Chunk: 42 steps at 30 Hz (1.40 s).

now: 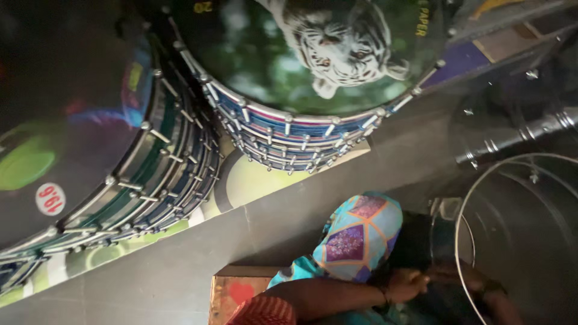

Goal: The person sits on the floor and assembles a large metal drum by hand. They pick up washers and bolts from a pile on the floor, insert them into the rim of the drum, and tighten them to secure the structure. The process involves repetitive handling of small metal parts and manual tightening.

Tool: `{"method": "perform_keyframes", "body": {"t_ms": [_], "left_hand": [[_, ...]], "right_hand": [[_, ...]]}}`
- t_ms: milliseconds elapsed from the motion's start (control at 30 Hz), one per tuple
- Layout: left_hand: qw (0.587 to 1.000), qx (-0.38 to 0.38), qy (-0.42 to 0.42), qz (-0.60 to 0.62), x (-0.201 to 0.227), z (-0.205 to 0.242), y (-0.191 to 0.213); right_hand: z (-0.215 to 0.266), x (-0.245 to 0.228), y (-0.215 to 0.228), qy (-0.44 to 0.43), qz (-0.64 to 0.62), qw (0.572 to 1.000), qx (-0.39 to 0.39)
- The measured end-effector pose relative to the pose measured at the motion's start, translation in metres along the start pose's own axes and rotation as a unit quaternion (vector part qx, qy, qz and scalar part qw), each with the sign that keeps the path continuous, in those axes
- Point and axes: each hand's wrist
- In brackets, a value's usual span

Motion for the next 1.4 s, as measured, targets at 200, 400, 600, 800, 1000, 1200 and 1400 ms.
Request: {"method": "perform_keyframes", "body": {"t_ms": [200, 400, 600, 800, 1000, 1200, 1400], "left_hand": [[0.999, -0.019, -0.025, -0.006, 0.005, 0.001, 0.006], [0.999, -0.006, 0.021, 0.024, 0.013, -0.001, 0.000], [0.996, 0.025, -0.084, -0.007, 0.011, -0.002, 0.003], [0.997, 0.029, -0.066, 0.014, 0.012, 0.000, 0.004], [0.999, -0.029, -0.030, 0.012, 0.013, -0.009, 0.007], [0.999, -0.028, -0.011, 0.045, 0.013, -0.006, 0.004], [0.999, 0.009, -0.034, 0.028, 0.014, -0.003, 0.003]], "right_hand": [[-0.003, -0.005, 0.004, -0.070, -0.024, 0.996, -0.051], [-0.003, -0.014, 0.007, -0.087, -0.018, 0.993, -0.076], [0.001, -0.013, 0.004, -0.096, -0.033, 0.990, -0.096], [-0.002, -0.028, 0.004, -0.076, -0.475, 0.844, -0.237], [0.007, -0.049, 0.011, -0.085, -0.289, 0.945, -0.129], [0.010, -0.036, 0.011, -0.065, 0.023, 0.991, -0.116], [0.007, -0.022, 0.014, -0.088, 0.023, 0.990, -0.104]]}}
Point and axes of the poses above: each hand's wrist, its own z-axis away from the middle knuckle, its own y-axis out of the back of the hand, x = y × z, and after that the axes turned 10 degrees about x, right-handed
